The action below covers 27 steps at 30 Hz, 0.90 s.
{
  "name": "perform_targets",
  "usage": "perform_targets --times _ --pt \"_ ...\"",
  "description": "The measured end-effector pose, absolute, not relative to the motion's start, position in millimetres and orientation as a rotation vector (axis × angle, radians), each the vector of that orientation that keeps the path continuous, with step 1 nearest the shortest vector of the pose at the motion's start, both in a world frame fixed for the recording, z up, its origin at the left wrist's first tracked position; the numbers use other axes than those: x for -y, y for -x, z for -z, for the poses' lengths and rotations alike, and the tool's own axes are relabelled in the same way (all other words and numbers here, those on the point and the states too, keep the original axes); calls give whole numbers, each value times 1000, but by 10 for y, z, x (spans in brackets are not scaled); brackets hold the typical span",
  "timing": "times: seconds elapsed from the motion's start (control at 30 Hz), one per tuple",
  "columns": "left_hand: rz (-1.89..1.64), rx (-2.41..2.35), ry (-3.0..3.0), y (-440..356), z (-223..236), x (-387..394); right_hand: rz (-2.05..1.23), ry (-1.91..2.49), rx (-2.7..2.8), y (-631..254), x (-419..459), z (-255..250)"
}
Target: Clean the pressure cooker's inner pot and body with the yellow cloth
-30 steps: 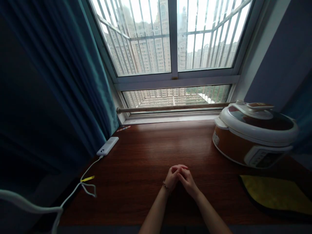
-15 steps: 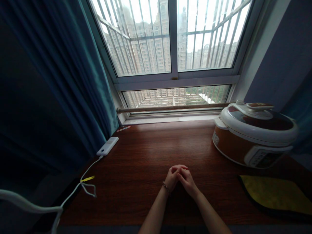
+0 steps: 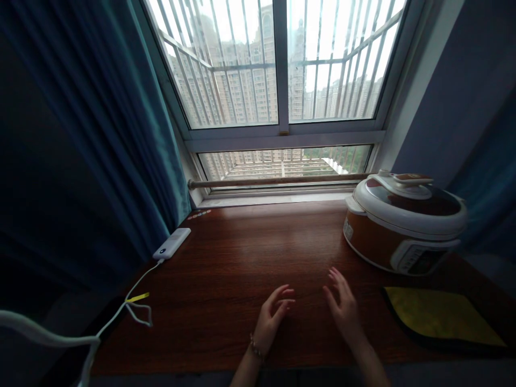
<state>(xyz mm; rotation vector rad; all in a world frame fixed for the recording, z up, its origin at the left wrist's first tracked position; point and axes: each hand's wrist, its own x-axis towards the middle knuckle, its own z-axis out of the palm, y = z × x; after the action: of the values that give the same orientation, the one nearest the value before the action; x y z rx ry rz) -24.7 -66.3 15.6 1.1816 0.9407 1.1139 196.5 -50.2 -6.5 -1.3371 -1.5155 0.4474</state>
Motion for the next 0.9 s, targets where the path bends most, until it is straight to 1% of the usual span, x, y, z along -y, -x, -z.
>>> perform_targets --times 0.1,0.17,0.27,0.37,0.43,0.5,0.63,0.7,0.77,0.83,0.9 --pt "-1082 -1155 -1418 453 -167 1066 87 1666 1421 -2862 674 267" --pt "-1027 -1321 -1616 553 -117 1261 343 1788 1487 -3414 808 445" --pt "-934 -1509 -1942 606 -33 1385 571 1843 1882 -3864 996 635" --pt "-899 -1552 -2159 512 -47 1372 659 1885 2080 -3724 1104 624" --pt "-890 -1533 -2238 354 -106 1344 591 1872 2125 -3363 1120 539" --pt "-858 -1499 -2291 130 -157 1325 426 1822 2127 -2892 1101 452" --pt "-684 -1432 -2374 -371 -92 1318 -93 1672 1845 -2011 1016 363" --pt "-589 -1434 -2398 -544 20 1319 -407 1510 1740 -1770 983 338" --pt "-535 -1443 -2421 -609 132 1323 -608 1394 1672 -1704 976 308" --pt "-526 -1470 -2447 -567 202 1332 -647 1384 1663 -1778 1002 278" --pt "-540 -1518 -2477 -447 216 1349 -587 1443 1705 -1913 1056 260"
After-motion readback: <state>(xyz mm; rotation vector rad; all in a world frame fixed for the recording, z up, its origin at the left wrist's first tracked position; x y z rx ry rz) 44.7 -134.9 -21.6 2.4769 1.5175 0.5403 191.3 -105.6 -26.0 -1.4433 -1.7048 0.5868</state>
